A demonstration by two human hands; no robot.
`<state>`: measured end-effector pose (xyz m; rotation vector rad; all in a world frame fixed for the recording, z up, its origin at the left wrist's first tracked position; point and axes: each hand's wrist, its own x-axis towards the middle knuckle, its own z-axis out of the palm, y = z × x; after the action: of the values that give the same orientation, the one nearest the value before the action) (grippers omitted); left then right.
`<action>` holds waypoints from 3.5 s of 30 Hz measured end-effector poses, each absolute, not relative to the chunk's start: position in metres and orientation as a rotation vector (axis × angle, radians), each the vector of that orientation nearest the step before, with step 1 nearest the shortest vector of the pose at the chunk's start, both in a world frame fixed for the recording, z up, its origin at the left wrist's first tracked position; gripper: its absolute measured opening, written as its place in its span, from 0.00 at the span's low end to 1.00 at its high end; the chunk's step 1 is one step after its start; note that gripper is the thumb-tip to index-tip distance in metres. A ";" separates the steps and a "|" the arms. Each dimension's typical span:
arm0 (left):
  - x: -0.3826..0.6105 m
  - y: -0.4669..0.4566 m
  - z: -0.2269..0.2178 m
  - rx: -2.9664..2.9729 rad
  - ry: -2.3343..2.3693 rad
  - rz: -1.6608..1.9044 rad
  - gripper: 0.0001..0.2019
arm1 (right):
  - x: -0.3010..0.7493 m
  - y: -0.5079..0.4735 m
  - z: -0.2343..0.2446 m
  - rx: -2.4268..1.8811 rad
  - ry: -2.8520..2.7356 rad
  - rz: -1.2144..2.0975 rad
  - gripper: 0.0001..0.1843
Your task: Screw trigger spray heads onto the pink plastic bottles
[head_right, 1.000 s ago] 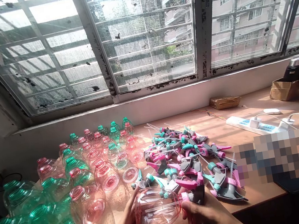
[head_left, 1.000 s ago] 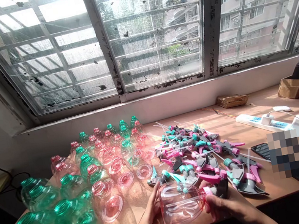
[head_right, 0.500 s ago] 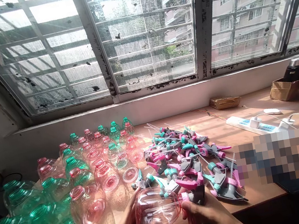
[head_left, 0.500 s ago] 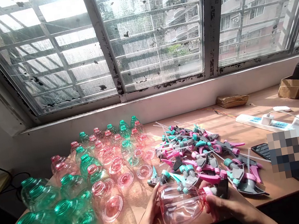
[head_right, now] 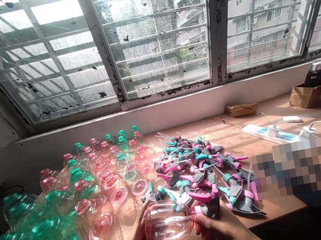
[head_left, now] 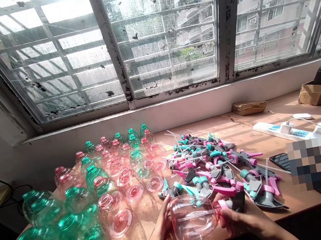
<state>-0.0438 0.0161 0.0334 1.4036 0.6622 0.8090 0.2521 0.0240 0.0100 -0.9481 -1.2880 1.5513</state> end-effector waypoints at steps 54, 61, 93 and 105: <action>-0.048 0.020 0.022 1.430 0.685 0.820 0.42 | 0.253 0.025 0.007 -0.924 -1.291 1.551 0.24; -0.044 0.019 0.031 1.425 0.666 0.838 0.42 | 0.253 0.026 0.006 -0.937 -1.323 1.535 0.24; -0.049 0.024 0.025 1.457 0.649 0.754 0.45 | 0.253 0.025 0.008 -0.931 -1.307 1.546 0.26; -0.047 0.027 0.015 1.495 0.592 0.834 0.46 | 0.254 0.024 0.011 -0.983 -1.328 1.557 0.28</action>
<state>-0.0474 0.0273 0.0149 1.4948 0.5922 0.8340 0.2544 0.0239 0.0110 -0.9832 -1.3275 1.5572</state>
